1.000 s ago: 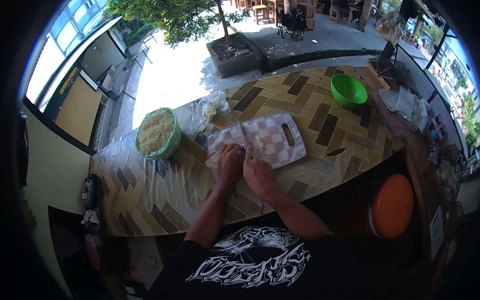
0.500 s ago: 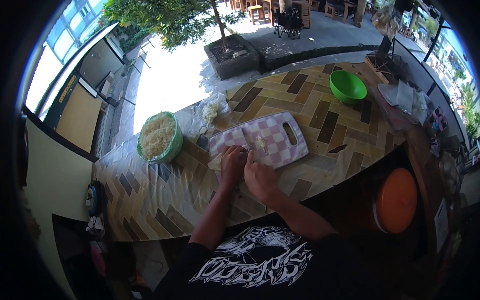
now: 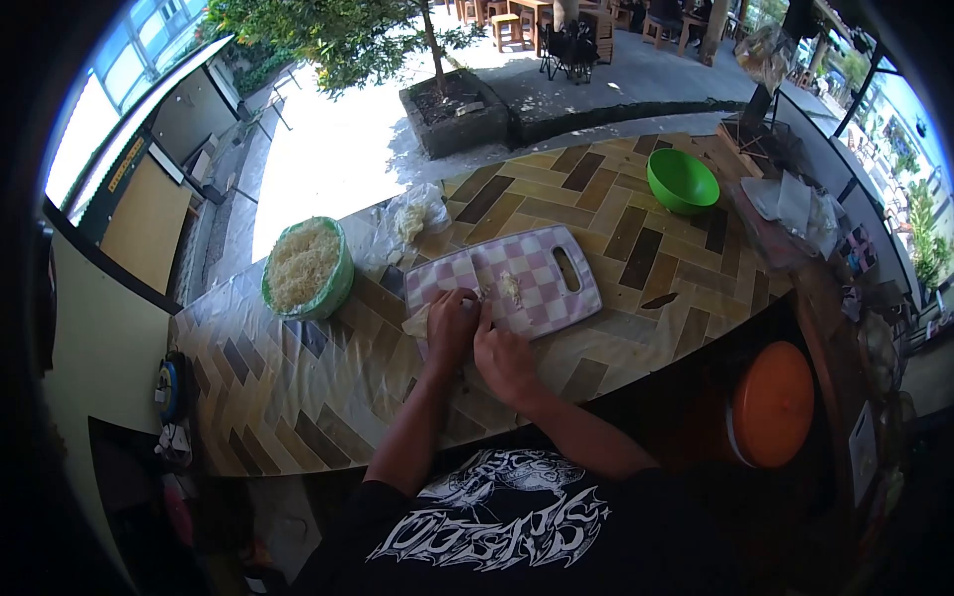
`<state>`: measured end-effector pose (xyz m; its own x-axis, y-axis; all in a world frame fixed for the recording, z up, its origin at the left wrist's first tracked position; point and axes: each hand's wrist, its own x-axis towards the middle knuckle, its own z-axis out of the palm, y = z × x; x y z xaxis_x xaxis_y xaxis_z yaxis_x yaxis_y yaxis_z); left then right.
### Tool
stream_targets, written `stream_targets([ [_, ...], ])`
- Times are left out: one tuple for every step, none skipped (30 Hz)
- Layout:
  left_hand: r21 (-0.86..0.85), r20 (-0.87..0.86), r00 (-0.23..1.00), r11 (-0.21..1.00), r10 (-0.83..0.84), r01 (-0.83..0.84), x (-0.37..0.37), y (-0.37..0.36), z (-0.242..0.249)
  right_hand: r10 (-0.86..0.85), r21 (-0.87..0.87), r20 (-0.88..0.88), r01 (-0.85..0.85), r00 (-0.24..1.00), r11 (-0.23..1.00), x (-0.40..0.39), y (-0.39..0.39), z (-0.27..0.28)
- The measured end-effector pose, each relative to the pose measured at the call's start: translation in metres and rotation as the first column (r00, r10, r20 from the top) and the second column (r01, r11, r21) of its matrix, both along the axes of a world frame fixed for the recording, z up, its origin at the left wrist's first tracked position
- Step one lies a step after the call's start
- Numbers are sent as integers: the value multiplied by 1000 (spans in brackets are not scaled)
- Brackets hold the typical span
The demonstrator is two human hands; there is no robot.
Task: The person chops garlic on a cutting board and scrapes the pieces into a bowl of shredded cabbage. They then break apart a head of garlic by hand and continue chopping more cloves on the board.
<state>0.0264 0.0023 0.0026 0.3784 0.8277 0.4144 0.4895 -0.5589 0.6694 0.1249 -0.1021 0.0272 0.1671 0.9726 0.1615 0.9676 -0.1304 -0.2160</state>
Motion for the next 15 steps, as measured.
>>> stream_targets([
  [-17, -1, 1000, 1000, 6, -6, 0, 0, 1, -1, 9, -21, 1, 1000, 1000, 2, 3, 1],
  [-30, -4, 1000, 1000, 11, -11, 0, 1, 2, 10, -29, -41, -11, 999, 1000, 6, 3, 4],
  [-18, -7, 1000, 1000, 10, -11, 0, 1, 1, 16, -62, -63, -20, 998, 998, 10, 1, 23],
  [-4, -13, 1000, 1000, 6, -6, -1, 1, -1, 18, -91, -87, -26, 996, 996, 11, 1, 35],
  [9, -18, 1000, 1000, 1, -1, -1, 2, -3, 26, -95, -84, -34, 996, 995, 10, -1, 38],
  [8, -13, 1000, 1000, -2, 2, -2, 3, -4, 33, -103, -80, -41, 996, 994, 8, -5, 38],
  [6, -4, 1000, 1000, -5, 5, -2, 3, -5, 40, -114, -73, -49, 996, 992, 7, -9, 37],
  [2, 9, 1000, 1000, -8, 8, -1, 3, -6, 27, -101, -59, -33, 998, 994, 5, -9, 29],
  [-5, 9, 1000, 1000, -9, 9, 0, 3, -5, 14, -90, -43, -18, 999, 996, 1, -6, 15],
  [-13, 10, 1000, 1000, -7, 7, 0, 1, -2, 6, -82, -25, -8, 1000, 997, 0, -4, 9],
  [-21, 10, 1000, 1000, -2, 3, 0, 0, 0, 11, -80, -35, -14, 999, 997, 5, -3, 6],
  [-10, 22, 1000, 1000, -11, 11, 1, 0, -2, 18, -77, -49, -22, 999, 997, 8, 1, 8],
  [5, 28, 999, 1000, -19, 19, 1, 1, -4, 25, -70, -68, -30, 997, 997, 9, 5, 11],
  [23, 30, 999, 999, -28, 28, -1, 3, -5, 27, -89, -84, -35, 996, 995, 11, 4, 16],
  [21, 22, 999, 999, -26, 25, -2, 4, -6, 28, -108, -102, -39, 994, 993, 12, -1, 30],
])
